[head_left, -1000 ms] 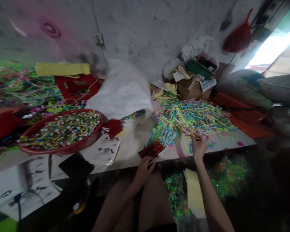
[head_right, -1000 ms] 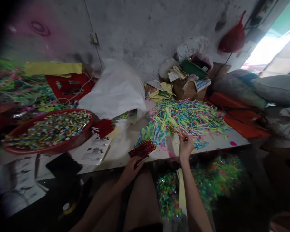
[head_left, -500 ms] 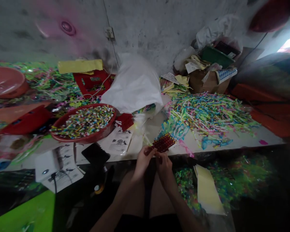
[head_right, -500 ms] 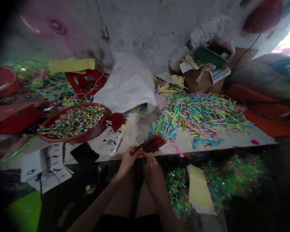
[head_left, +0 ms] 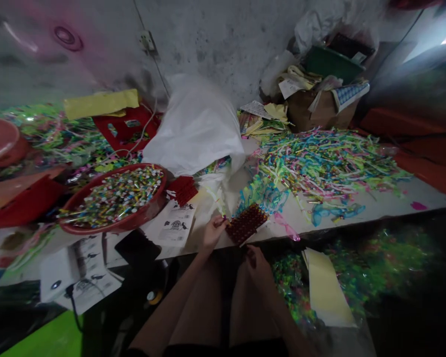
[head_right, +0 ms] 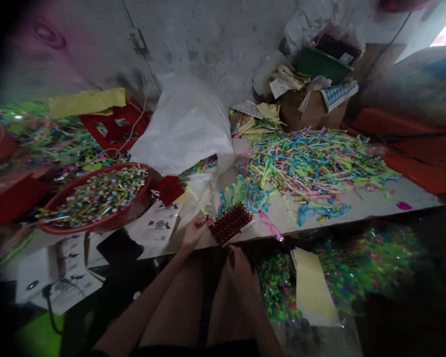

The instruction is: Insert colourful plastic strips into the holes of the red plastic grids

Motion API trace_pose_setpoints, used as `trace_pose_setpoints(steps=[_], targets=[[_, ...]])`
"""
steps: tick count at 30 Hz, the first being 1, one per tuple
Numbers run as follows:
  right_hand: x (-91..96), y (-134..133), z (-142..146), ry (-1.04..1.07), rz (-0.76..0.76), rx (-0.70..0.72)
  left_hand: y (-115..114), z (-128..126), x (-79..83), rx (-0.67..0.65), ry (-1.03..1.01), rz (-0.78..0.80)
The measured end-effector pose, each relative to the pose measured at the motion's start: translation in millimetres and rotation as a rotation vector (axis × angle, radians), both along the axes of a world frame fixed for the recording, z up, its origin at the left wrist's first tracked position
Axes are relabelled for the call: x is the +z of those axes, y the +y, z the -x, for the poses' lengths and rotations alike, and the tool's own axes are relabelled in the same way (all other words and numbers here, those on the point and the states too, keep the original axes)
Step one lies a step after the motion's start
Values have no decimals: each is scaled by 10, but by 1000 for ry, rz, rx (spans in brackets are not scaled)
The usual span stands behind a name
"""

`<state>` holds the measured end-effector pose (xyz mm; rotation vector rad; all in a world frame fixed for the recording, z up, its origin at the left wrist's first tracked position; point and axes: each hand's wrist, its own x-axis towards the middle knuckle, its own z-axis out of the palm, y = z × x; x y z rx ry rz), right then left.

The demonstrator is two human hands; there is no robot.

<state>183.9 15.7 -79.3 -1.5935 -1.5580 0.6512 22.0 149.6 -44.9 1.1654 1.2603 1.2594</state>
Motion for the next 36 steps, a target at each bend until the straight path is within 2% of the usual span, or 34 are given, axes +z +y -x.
trace_pose_setpoints(steps=[7,13,25,36], targets=[[-254,-214,-175,67,114,-54,94,56,-167,-40,51,5],[-405,-259,-159,65,111,-76,109,51,-250,-28,69,-4],[-457,-349,-145,65,139,-88,67,59,-99,-142,217,-68],[-519,-364,-120,76,113,-69,9,-81,-85,-128,438,-127]])
